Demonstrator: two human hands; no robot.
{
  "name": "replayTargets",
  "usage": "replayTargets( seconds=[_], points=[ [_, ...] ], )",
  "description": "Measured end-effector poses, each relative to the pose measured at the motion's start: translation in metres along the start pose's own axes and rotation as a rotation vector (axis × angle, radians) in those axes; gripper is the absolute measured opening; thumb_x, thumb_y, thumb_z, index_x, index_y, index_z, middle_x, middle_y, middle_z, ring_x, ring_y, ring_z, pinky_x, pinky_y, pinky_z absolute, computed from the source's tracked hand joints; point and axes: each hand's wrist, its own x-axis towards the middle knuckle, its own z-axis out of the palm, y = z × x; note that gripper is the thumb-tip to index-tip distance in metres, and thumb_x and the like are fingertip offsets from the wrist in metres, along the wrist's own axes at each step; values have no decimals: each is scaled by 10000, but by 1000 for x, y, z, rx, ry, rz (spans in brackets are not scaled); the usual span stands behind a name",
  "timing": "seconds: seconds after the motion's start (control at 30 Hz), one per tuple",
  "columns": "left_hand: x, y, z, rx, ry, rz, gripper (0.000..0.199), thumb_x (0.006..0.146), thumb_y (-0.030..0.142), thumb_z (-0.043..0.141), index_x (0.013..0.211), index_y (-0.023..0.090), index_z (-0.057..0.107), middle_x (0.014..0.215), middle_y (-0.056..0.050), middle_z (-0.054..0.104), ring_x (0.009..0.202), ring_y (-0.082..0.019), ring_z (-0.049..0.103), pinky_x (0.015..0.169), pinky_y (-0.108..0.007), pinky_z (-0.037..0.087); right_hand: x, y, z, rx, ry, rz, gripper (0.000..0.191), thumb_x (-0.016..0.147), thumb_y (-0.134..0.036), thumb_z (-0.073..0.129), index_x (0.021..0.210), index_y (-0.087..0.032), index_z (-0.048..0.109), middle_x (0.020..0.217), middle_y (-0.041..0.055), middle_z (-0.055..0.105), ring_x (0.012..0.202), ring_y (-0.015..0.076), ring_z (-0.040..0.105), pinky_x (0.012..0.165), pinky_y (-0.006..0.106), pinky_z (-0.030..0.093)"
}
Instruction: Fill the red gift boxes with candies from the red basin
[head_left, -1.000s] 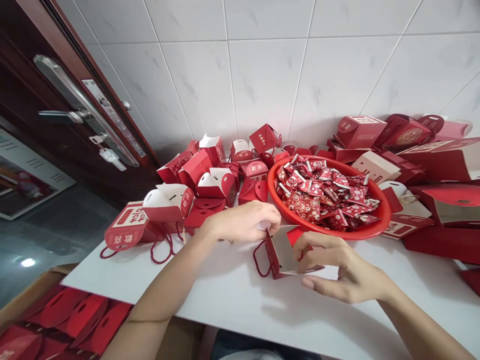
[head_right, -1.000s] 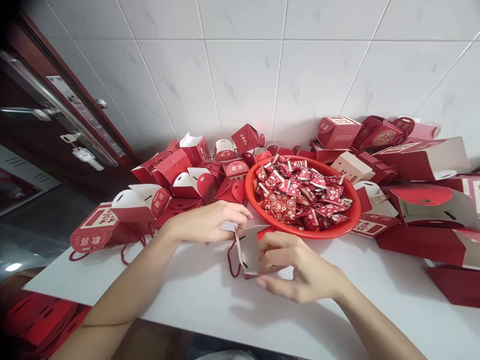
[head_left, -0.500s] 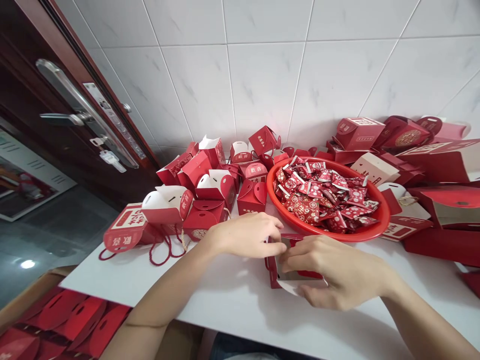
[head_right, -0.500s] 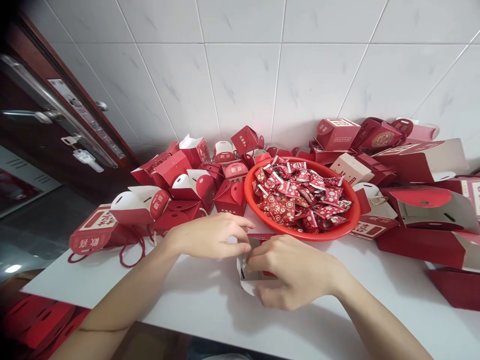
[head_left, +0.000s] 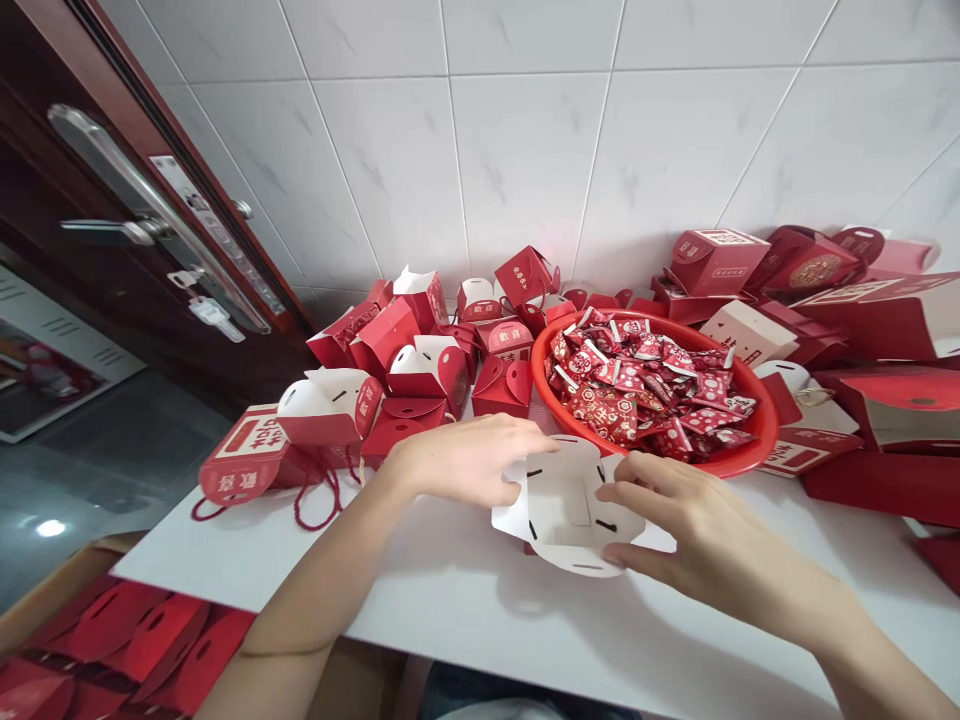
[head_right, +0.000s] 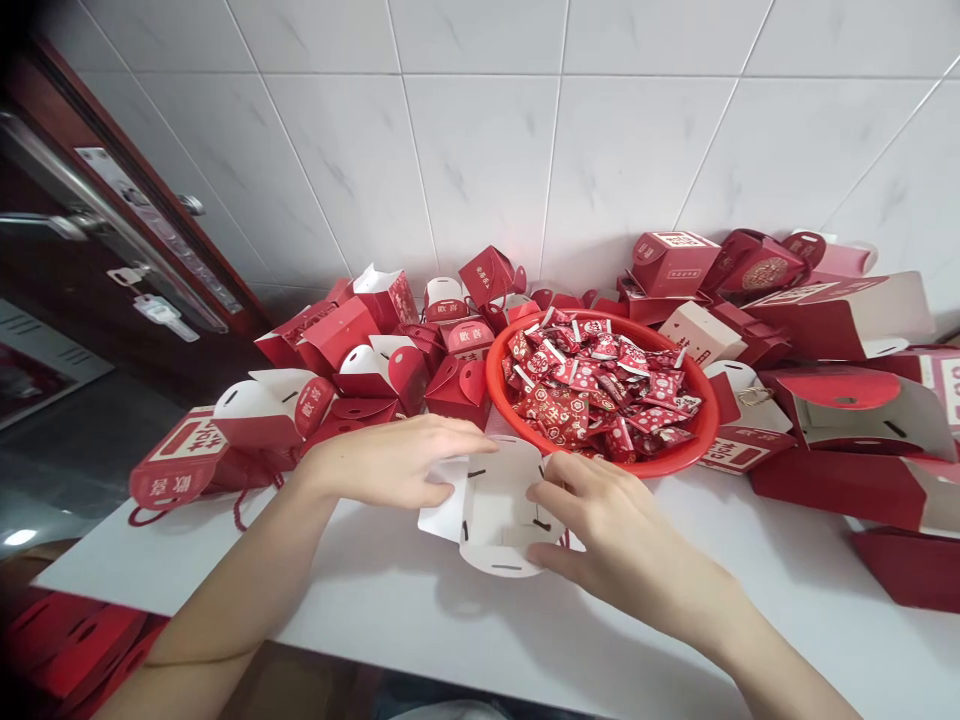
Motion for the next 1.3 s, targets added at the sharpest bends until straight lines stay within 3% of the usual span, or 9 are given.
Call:
replayTargets(
  seconds=[0.27, 0.5, 0.7, 0.8, 0.93, 1.07, 1.3],
  points=[
    [1, 0, 7, -57, -20, -111, 682, 854, 140, 531, 1528, 226, 467, 1371, -95, 642, 1284, -283, 589, 979, -346, 484, -21, -3, 45, 117, 361, 31, 320, 1000, -390, 621, 1242, -181, 635, 1243, 183, 632, 1026, 268, 719, 744, 342, 628],
    [2, -5, 4, -129, -63, -51, 703, 885, 290, 617, 1561, 307, 426, 1344, -63, 643, 1268, -301, 579, 1026, -384, 463, -34, -11, 79, 214, 602, 272, 216, 918, -386, 741, 1057, -228, 693, 1183, 134, 643, 1014, 261, 693, 796, 364, 622],
    [10, -24, 3, -221, -106, -68, 905, 744, 369, 815, 1551, 301, 410, 1476, -66, 562, 1370, -315, 502, 1111, -380, 420, -35, -10, 87, 279, 632, 349, 223, 892, -400, 768, 1034, -239, 707, 1160, 122, 655, 1032, 273, 687, 824, 384, 611],
    [12, -35, 4, -310, -98, -37, 856, 695, 384, 848, 1464, 274, 488, 1489, -69, 549, 1318, -308, 538, 1083, -374, 446, -32, -10, 88, 321, 624, 357, 224, 885, -406, 774, 1028, -245, 713, 1167, 119, 664, 1025, 272, 698, 809, 371, 612],
    [10, -42, 5, -361, -108, -48, 763, 667, 382, 850, 1357, 266, 547, 1359, -51, 613, 1174, -279, 607, 962, -340, 507, -27, -12, 89, 372, 597, 329, 228, 880, -412, 777, 1023, -245, 718, 1215, 129, 671, 1065, 281, 704, 838, 372, 608],
    [8, -47, 6, -406, -114, -115, 823, 604, 386, 884, 1347, 294, 542, 1283, -39, 631, 1109, -280, 639, 869, -314, 533, -22, -10, 90, 397, 585, 310, 238, 875, -412, 783, 1019, -236, 715, 1230, 140, 676, 1076, 285, 708, 849, 370, 609],
    [13, -57, 10, -564, -134, -131, 877, 584, 364, 914, 1361, 284, 517, 1382, -53, 588, 1228, -304, 596, 962, -341, 513, -21, -7, 88, 440, 552, 301, 278, 858, -432, 796, 1038, -236, 717, 1229, 144, 686, 1070, 282, 719, 707, 307, 617]
  ],
)
